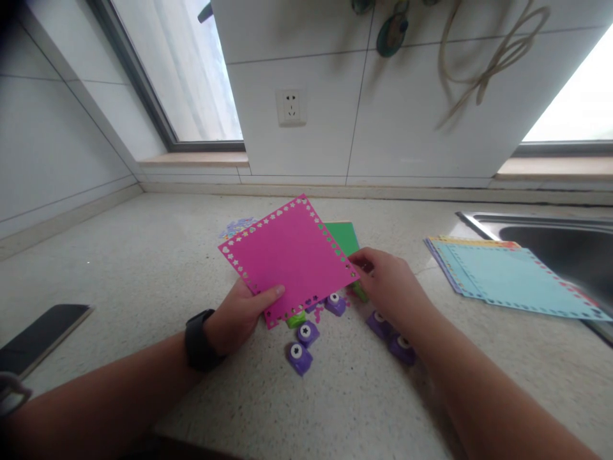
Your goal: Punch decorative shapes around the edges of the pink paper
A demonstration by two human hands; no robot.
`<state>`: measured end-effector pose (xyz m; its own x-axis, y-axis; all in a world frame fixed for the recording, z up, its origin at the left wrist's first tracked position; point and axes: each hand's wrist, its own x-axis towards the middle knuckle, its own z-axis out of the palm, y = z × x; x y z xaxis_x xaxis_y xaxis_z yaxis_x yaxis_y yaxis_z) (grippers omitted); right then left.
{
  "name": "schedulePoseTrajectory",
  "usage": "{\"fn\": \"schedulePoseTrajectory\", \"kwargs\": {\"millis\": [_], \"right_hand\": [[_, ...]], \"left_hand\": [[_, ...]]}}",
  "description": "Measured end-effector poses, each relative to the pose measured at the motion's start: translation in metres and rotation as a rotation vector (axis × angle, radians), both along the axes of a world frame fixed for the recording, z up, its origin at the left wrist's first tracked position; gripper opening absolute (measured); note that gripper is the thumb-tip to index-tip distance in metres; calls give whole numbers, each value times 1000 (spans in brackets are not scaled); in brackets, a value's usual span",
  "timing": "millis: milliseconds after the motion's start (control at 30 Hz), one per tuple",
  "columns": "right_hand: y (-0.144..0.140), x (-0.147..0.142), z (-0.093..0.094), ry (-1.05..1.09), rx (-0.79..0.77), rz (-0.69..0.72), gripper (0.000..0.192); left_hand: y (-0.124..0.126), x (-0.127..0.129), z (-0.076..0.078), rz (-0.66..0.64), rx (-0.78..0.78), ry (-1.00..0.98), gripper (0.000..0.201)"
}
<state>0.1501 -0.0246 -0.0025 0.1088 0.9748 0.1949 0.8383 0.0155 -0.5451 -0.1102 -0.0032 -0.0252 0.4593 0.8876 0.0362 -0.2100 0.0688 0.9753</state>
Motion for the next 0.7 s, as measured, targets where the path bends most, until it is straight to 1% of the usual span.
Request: {"fn": "schedulePoseTrajectory", "kwargs": {"millis": [200,300,367,467,533,600,700], "right_hand": [[-4,2,4,13,-22,-18,19],[-5,0,5,11,9,-11,20],[-5,-1,5,-2,33,-4,21],[-7,-4,5,-16,58,25,23],[-8,-7,5,-35,88,91,23],[-9,-12,6,-81,138,196,22],[-12,-22,7,-171,196,384,23]], "left_hand": [[0,2,-2,15,-34,-57,41],[0,3,-4,22,-55,-75,38],[2,4,-5,66,-88,-96,33],[6,5,-5,170,-174,-188,29],[9,5,-4,237,-235,-234,31],[11,6,-3,278,-271,-243,33],[12,6,-3,285,-267,-240,31]]}}
